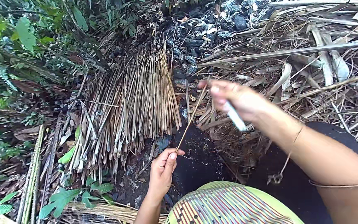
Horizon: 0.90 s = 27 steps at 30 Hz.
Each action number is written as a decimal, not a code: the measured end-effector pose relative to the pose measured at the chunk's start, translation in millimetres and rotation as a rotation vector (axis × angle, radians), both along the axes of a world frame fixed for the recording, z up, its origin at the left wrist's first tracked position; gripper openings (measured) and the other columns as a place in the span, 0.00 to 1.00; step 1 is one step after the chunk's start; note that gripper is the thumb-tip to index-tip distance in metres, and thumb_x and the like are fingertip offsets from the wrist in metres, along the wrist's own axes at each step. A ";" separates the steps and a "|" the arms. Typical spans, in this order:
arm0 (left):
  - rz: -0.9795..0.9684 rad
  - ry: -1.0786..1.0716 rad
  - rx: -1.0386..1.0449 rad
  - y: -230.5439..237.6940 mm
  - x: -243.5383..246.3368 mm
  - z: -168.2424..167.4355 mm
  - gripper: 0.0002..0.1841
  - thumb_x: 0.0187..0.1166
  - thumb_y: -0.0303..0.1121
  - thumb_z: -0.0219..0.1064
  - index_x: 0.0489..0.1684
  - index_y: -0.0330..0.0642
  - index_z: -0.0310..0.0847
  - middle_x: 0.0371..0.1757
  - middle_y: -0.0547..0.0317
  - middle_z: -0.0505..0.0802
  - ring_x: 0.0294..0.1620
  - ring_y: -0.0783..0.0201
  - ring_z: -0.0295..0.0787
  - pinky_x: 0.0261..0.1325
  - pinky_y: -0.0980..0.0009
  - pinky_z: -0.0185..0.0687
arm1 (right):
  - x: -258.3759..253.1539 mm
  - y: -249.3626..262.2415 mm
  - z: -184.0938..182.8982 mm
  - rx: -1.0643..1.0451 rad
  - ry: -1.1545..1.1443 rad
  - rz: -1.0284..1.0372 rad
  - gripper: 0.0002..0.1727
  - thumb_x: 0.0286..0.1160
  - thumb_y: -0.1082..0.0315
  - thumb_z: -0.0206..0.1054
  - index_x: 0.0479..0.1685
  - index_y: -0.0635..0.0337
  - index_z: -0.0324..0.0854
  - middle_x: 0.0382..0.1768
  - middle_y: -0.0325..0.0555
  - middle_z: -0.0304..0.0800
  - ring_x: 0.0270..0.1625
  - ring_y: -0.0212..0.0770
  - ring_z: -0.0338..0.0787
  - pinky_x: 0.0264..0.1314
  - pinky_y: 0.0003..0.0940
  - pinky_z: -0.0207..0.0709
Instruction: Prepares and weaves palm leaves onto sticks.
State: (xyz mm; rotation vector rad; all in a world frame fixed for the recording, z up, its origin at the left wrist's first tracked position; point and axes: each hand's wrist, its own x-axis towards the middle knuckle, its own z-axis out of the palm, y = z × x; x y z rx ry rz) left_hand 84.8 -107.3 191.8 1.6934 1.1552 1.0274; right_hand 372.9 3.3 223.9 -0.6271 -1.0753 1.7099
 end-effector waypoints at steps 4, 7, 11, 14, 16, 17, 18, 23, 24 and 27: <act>0.032 -0.006 -0.017 1.6 -1.7 -1.1 0.15 0.92 0.36 0.51 0.50 0.45 0.87 0.16 0.86 0.71 0.14 0.90 0.62 0.19 0.90 0.58 | 3.0 -4.2 9.0 -0.001 -0.004 -0.128 0.24 0.89 0.69 0.48 0.82 0.55 0.67 0.20 0.27 0.69 0.15 0.20 0.68 0.18 0.15 0.67; 0.010 0.000 0.007 4.4 1.4 0.3 0.15 0.93 0.37 0.51 0.49 0.46 0.86 0.17 0.87 0.70 0.16 0.91 0.60 0.21 0.91 0.57 | -42.8 -44.7 -12.3 -0.050 -0.119 0.278 0.27 0.88 0.69 0.55 0.86 0.54 0.63 0.26 0.31 0.76 0.20 0.21 0.70 0.23 0.16 0.67; -0.014 -0.001 -0.032 2.5 -2.6 1.4 0.14 0.92 0.40 0.53 0.47 0.50 0.87 0.16 0.87 0.68 0.15 0.91 0.58 0.20 0.92 0.54 | -46.7 -39.4 -17.8 -0.065 -0.112 0.335 0.17 0.88 0.69 0.54 0.68 0.60 0.79 0.23 0.25 0.72 0.19 0.17 0.67 0.23 0.12 0.63; 0.003 -0.025 -0.079 -1.1 -7.0 1.5 0.14 0.92 0.40 0.53 0.45 0.51 0.87 0.15 0.87 0.68 0.15 0.91 0.57 0.19 0.91 0.53 | -8.5 1.0 -6.2 -0.014 -0.010 0.002 0.17 0.90 0.69 0.49 0.67 0.58 0.79 0.21 0.24 0.72 0.17 0.17 0.67 0.20 0.12 0.64; 0.021 -0.053 -0.107 -1.0 -7.2 -1.8 0.15 0.92 0.39 0.52 0.45 0.50 0.87 0.15 0.87 0.67 0.14 0.90 0.57 0.18 0.90 0.53 | 7.0 13.3 -0.6 0.006 0.052 -0.130 0.19 0.92 0.68 0.46 0.72 0.57 0.75 0.20 0.24 0.68 0.16 0.19 0.67 0.19 0.13 0.65; 0.033 -0.072 -0.122 0.6 -6.1 -3.0 0.15 0.92 0.38 0.51 0.46 0.50 0.87 0.14 0.87 0.68 0.14 0.90 0.57 0.18 0.90 0.53 | 5.4 8.3 2.1 -0.004 0.043 -0.133 0.20 0.91 0.68 0.46 0.76 0.57 0.72 0.19 0.25 0.67 0.15 0.20 0.67 0.18 0.13 0.65; 0.038 -0.097 -0.133 2.7 -4.5 -4.2 0.15 0.92 0.37 0.51 0.46 0.49 0.87 0.14 0.87 0.68 0.13 0.90 0.57 0.18 0.90 0.53 | -3.2 -3.5 2.6 -0.029 0.011 -0.082 0.23 0.90 0.69 0.48 0.81 0.56 0.69 0.19 0.26 0.68 0.15 0.20 0.68 0.18 0.14 0.66; -0.007 -0.184 -0.166 6.9 1.4 -7.2 0.15 0.92 0.38 0.51 0.46 0.52 0.88 0.13 0.88 0.69 0.13 0.90 0.57 0.17 0.90 0.53 | -59.3 -49.1 -25.9 -0.126 -0.138 0.443 0.22 0.88 0.68 0.56 0.79 0.59 0.70 0.28 0.28 0.74 0.21 0.19 0.68 0.23 0.14 0.64; -0.023 -0.194 -0.183 6.2 -0.2 -7.2 0.14 0.91 0.40 0.53 0.45 0.54 0.88 0.13 0.88 0.69 0.13 0.90 0.58 0.18 0.90 0.54 | -56.2 -45.2 -24.7 -0.121 -0.136 0.416 0.18 0.88 0.68 0.55 0.73 0.60 0.75 0.27 0.27 0.74 0.20 0.18 0.68 0.23 0.13 0.64; -0.044 -0.237 -0.249 1.7 -8.6 -5.7 0.13 0.90 0.43 0.56 0.43 0.57 0.89 0.13 0.88 0.69 0.13 0.90 0.59 0.18 0.90 0.55 | -21.5 -10.6 -12.5 -0.045 -0.077 0.111 0.17 0.90 0.69 0.50 0.69 0.59 0.78 0.22 0.25 0.72 0.18 0.17 0.67 0.21 0.12 0.63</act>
